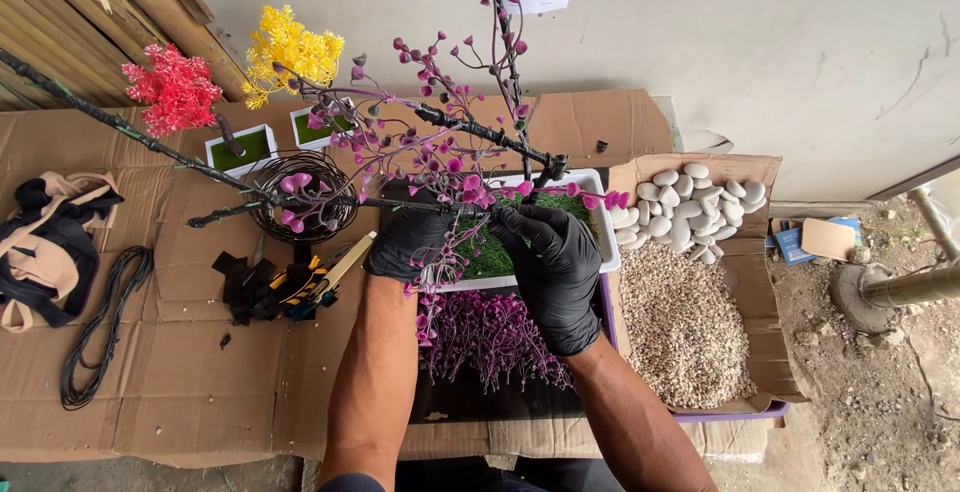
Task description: The person attaches purple artificial leaves to the branches of a small bonsai tree in a white rectangular pot. They pick up leaf clusters from a tray and carefully place them onto the branches, adjusting the arrangement by hand.
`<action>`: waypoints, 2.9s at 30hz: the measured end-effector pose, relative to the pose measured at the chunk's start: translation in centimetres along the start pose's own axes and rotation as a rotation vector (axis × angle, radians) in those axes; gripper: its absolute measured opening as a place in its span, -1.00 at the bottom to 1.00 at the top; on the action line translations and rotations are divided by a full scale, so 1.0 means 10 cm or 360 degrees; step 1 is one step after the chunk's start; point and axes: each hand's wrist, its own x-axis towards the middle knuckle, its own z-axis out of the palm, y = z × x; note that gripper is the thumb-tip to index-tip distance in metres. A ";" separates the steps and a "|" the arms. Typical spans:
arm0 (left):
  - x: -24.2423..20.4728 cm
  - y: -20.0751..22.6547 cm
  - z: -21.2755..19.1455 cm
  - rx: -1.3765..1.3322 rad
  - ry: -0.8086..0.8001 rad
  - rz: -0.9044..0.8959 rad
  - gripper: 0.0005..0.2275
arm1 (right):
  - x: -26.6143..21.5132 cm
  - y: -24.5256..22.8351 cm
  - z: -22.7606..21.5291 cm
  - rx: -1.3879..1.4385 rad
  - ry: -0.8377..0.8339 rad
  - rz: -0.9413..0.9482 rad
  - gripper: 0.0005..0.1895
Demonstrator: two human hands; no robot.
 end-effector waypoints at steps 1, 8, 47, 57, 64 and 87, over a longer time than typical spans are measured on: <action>0.00 0.00 0.01 0.0028 -0.0001 0.0021 -0.59 | -0.01 0.01 -0.01 -0.0024 -0.0007 -0.0004 -0.76; 0.61 0.34 -0.79 -0.0044 -0.0202 0.0023 -0.76 | 0.01 -0.08 -0.08 -0.0250 -0.0115 -0.0099 -0.74; -0.87 2.58 -2.46 -0.0502 -0.0497 -0.0744 -0.70 | -1.82 0.48 -1.01 -0.1215 -0.1052 -0.0796 -0.41; -0.87 2.58 -2.44 -0.0417 -0.0733 -0.0772 -0.66 | -1.35 0.17 -1.05 -0.0695 -0.1079 0.0779 -0.88; -0.66 2.44 -2.54 -0.0594 -0.0830 -0.0740 -0.63 | -1.94 0.23 -0.92 0.0298 -0.0340 0.1396 -0.84; -0.44 2.42 -2.60 -0.0791 -0.0647 -0.1116 -0.81 | -1.11 -0.05 -1.28 0.0699 0.0003 0.1381 -0.79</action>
